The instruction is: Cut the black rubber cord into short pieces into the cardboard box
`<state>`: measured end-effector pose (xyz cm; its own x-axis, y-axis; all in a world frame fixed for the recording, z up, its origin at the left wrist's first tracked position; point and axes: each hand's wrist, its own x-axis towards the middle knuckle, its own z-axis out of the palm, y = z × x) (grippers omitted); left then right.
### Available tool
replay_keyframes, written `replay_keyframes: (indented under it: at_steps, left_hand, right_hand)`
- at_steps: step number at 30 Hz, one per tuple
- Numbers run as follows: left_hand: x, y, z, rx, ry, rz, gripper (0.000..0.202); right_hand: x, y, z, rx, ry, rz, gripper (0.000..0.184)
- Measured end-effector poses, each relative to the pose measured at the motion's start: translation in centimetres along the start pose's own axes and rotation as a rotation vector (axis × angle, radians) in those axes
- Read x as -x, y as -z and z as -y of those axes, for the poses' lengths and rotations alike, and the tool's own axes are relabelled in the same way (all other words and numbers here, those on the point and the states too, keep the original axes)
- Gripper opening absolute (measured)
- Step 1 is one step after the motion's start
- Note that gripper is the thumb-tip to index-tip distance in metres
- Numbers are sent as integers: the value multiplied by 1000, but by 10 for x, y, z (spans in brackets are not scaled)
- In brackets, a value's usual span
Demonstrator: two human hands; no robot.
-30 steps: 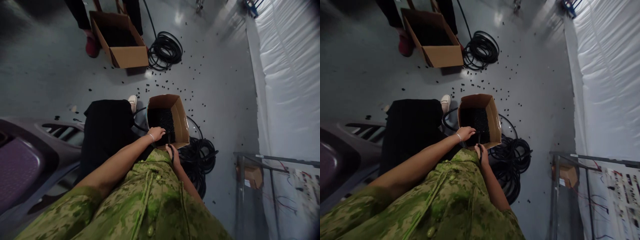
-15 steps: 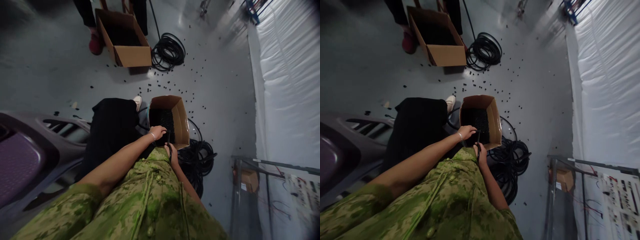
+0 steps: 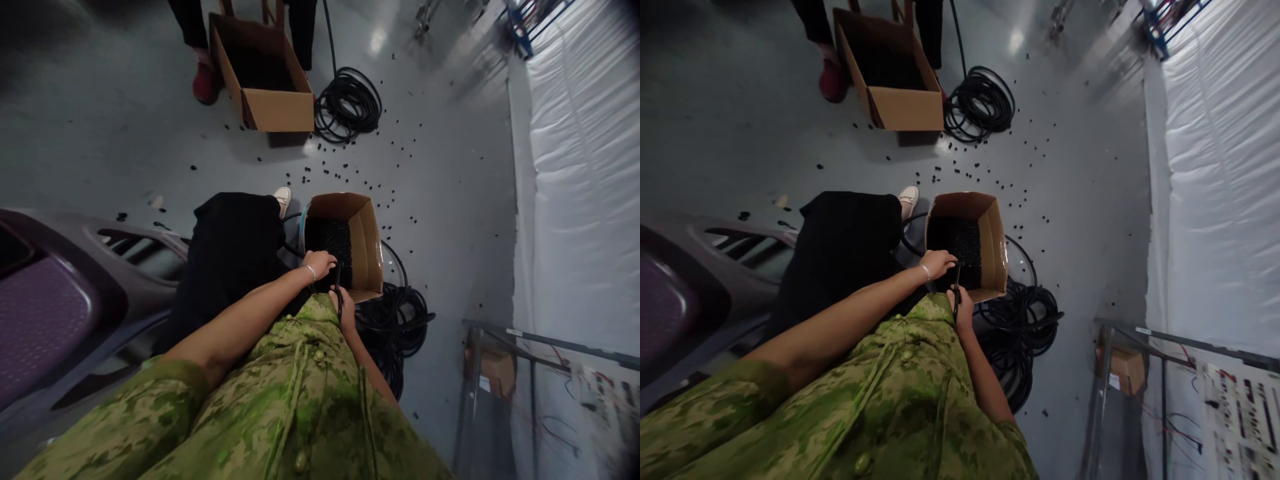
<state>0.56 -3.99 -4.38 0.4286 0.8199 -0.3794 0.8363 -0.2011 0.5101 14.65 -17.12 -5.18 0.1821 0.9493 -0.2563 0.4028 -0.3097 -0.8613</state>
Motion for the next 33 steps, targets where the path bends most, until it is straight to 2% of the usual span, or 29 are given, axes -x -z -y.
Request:
replay_keyframes:
  at_steps: [10,17,33]
  left_hand:
    - [4,0,6,-27,-11,-65,30]
    - [0,0,9,15,31,-41,32]
    - [-3,-4,9,-20,-7,3,35]
  right_hand:
    - [-2,0,-2,10,-11,50,33]
    - [-4,-2,-3,-14,-26,47,32]
    - [-2,-1,-3,-30,-49,57,34]
